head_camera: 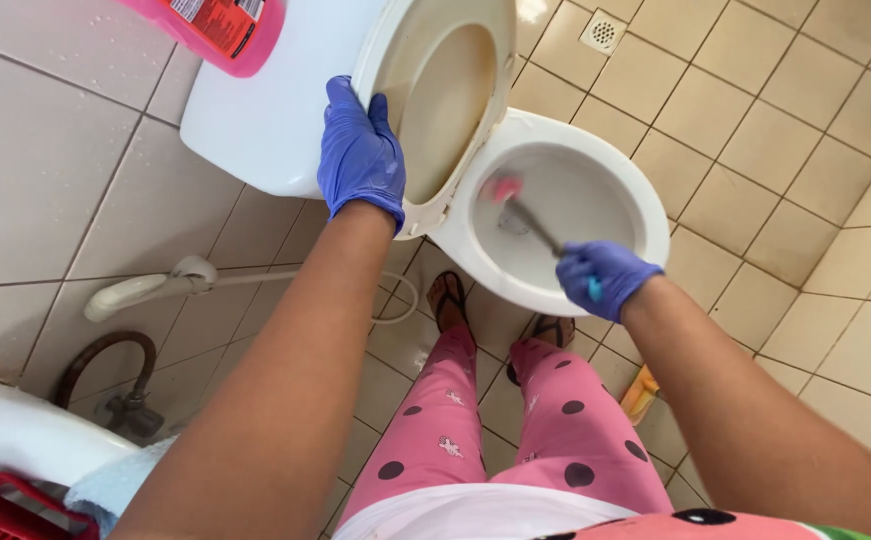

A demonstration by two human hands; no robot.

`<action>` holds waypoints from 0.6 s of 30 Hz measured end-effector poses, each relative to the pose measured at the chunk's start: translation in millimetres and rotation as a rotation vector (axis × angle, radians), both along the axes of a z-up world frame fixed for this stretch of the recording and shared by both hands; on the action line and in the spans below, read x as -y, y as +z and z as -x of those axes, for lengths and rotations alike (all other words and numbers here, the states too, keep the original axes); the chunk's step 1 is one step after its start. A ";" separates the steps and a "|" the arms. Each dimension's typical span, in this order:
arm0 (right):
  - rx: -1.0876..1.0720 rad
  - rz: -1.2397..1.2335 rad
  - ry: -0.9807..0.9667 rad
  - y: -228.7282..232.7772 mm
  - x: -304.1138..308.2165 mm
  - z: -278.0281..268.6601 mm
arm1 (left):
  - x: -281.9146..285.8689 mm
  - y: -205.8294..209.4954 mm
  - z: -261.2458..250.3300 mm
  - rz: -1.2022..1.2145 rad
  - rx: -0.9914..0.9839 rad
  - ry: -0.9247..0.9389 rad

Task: The person scrubs the inside of a toilet bowl with a long-handled brush, then pours pink liquid cleaner from a bottle into the bowl and continues scrubbing. They later apply cleaner to the toilet seat and wipe it with a red scrubbing tool.

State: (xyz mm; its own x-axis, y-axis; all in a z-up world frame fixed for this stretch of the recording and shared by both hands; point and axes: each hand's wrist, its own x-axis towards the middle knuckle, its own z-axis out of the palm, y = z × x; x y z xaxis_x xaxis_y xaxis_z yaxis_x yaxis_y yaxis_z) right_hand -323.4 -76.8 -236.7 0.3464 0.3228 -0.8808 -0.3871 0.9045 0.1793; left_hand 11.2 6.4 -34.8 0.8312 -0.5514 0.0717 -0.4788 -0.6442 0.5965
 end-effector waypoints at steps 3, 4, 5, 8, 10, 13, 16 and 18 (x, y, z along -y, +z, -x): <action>0.105 -0.305 -0.869 62.7 -26.2 -19.9 | 0.4 -3.0 -1.9 0.042 0.001 -0.022; 0.030 0.020 -0.543 65.0 -47.8 -23.1 | 0.4 -5.7 -3.4 0.044 0.027 -0.021; -0.048 0.332 -0.201 68.4 -68.2 -23.1 | 0.3 -9.2 -1.9 0.047 0.047 -0.017; -0.191 0.807 0.807 133.3 -91.8 3.2 | -0.6 -1.5 2.7 0.098 0.041 -0.029; -0.236 0.854 1.134 135.5 -63.8 39.0 | 0.2 1.9 3.8 0.096 0.032 -0.031; -0.387 0.843 1.546 149.8 -26.3 76.0 | -1.3 0.5 3.9 0.106 0.046 -0.044; -0.418 0.906 1.655 141.3 -23.2 97.4 | -0.2 -12.6 -4.1 -0.009 -0.004 -0.021; -0.336 1.008 1.680 62.5 -38.4 105.6 | 1.3 -16.1 -6.8 -0.142 -0.076 0.015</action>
State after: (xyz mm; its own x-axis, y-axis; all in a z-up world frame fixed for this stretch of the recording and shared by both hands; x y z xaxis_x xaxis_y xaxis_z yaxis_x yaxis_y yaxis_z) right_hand -429.0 -38.4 -174.2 0.0908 -0.4766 -0.8744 -0.8713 -0.4633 0.1620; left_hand 18.0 5.1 -50.8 0.8392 -0.5393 -0.0698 -0.4255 -0.7311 0.5333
